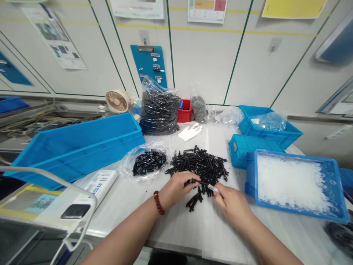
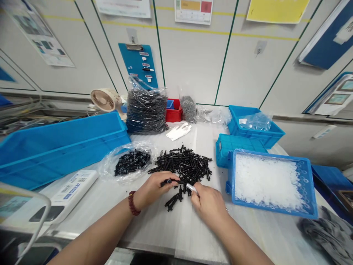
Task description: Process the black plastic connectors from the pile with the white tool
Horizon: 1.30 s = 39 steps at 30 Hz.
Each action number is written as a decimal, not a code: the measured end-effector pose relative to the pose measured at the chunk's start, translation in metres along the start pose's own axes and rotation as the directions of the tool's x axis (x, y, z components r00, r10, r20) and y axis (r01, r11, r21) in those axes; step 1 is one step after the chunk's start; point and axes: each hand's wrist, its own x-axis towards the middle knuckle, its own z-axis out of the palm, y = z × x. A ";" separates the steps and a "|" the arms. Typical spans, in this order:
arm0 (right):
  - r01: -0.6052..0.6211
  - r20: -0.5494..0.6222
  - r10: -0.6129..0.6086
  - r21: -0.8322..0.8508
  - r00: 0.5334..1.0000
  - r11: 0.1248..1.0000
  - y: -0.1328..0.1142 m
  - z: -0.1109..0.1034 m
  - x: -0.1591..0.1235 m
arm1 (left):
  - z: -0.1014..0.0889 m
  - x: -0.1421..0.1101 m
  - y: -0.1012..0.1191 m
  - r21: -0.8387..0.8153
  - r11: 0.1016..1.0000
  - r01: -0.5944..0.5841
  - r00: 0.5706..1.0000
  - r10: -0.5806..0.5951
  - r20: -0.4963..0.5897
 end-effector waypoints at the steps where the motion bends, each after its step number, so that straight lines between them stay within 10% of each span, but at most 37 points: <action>1: 0.018 0.005 -0.018 -0.007 1.000 1.000 -0.001 0.000 0.000 | 0.001 0.000 0.000 -0.016 1.000 -0.002 1.000 0.003 0.031; 8: 0.078 0.026 -0.078 -0.029 0.997 0.996 -0.004 0.002 -0.002 | 0.003 -0.002 0.002 -0.155 0.971 0.184 0.976 -0.162 0.142; 39: 0.082 0.084 -0.087 0.058 0.993 0.995 -0.003 0.002 -0.002 | 0.006 -0.002 0.006 -0.138 0.982 0.131 0.984 -0.112 0.139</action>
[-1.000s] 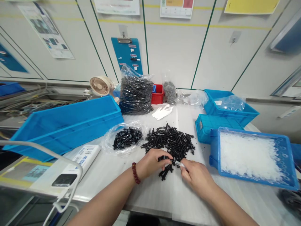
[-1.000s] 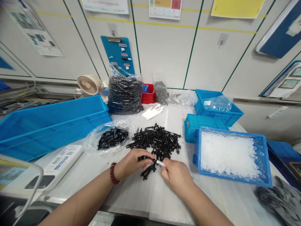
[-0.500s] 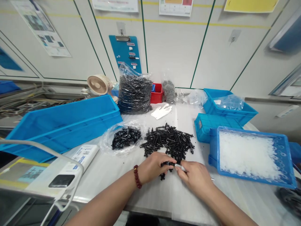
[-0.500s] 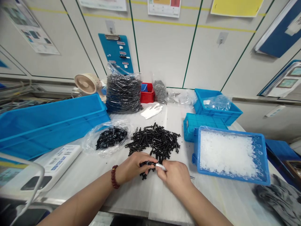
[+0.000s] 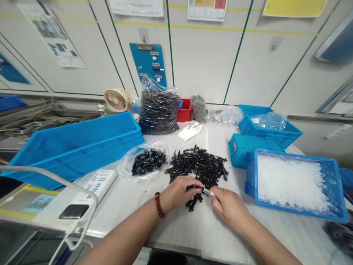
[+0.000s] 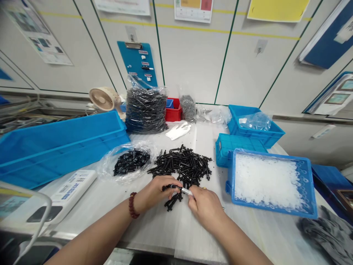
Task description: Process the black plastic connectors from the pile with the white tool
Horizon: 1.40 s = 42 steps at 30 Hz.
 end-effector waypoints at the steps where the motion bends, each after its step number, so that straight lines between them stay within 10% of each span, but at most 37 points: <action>1: 0.008 0.002 -0.008 0.010 1.000 1.000 0.000 0.000 0.000 | 0.000 0.000 0.000 -0.006 1.000 0.003 1.000 -0.003 0.001; 31: -0.178 -0.124 0.157 -0.176 0.980 0.968 -0.003 0.001 0.001 | 0.000 -0.002 0.008 -0.023 0.999 -0.035 0.999 0.036 0.038; 39: -0.129 -0.199 0.112 -0.072 0.974 0.989 0.006 0.000 0.002 | -0.028 0.004 -0.001 -0.644 0.733 0.218 0.914 -0.384 -0.128; 42: -0.111 -0.195 0.100 -0.048 0.976 0.993 0.007 0.001 0.002 | -0.028 0.006 -0.004 -0.518 0.826 0.223 0.920 -0.354 -0.169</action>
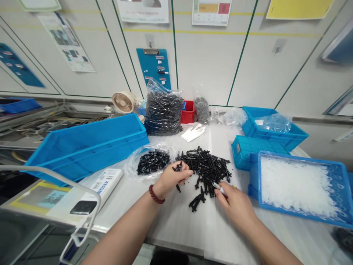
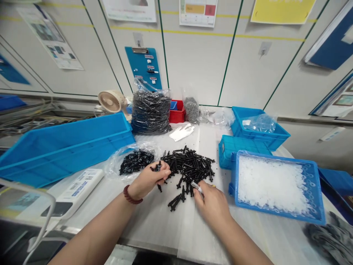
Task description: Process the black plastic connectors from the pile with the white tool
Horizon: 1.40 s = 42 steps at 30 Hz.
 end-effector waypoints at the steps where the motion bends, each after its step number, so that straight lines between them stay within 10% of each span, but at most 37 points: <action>1: 0.001 0.000 -0.001 0.009 1.000 1.000 0.000 0.000 0.000 | 0.002 0.001 -0.002 0.163 0.986 -0.031 0.999 0.032 -0.002; 5: -0.011 0.020 0.010 0.040 1.000 0.999 -0.002 0.001 0.000 | 0.020 0.000 -0.015 0.786 0.608 -0.111 0.991 0.123 0.045; 11: 0.014 0.097 -0.023 0.092 0.995 0.996 -0.003 0.002 0.000 | 0.034 -0.006 -0.022 0.930 0.324 -0.174 0.984 0.018 0.178; 14: 0.021 0.096 -0.030 0.093 0.995 0.995 -0.001 0.004 0.001 | 0.030 -0.007 -0.022 0.916 0.361 -0.175 0.985 0.057 0.165; 22: 0.045 0.115 -0.064 0.158 0.991 0.986 0.003 0.006 0.002 | 0.013 -0.003 -0.009 0.554 0.803 -0.221 0.975 0.177 0.132; 42: 0.061 0.152 -0.060 -0.003 0.987 0.998 -0.008 0.005 -0.004 | 0.027 -0.014 -0.008 0.404 0.898 -0.172 0.938 0.025 0.345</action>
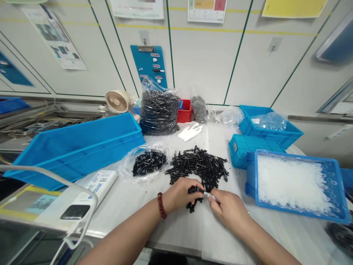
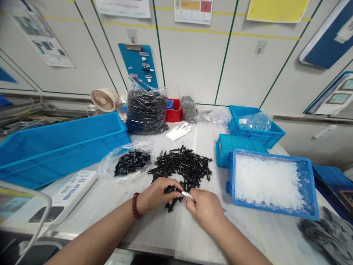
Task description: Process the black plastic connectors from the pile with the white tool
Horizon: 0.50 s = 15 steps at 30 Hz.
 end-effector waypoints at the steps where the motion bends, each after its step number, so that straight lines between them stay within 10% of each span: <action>1: -0.018 -0.012 0.018 -0.013 1.000 1.000 0.000 0.001 0.000 | 0.001 0.000 0.000 0.004 1.000 -0.004 1.000 0.004 0.012; 15: 0.112 0.016 -0.118 0.197 0.993 0.974 0.005 -0.002 0.001 | -0.004 0.000 -0.006 0.003 0.999 -0.054 0.998 0.054 -0.041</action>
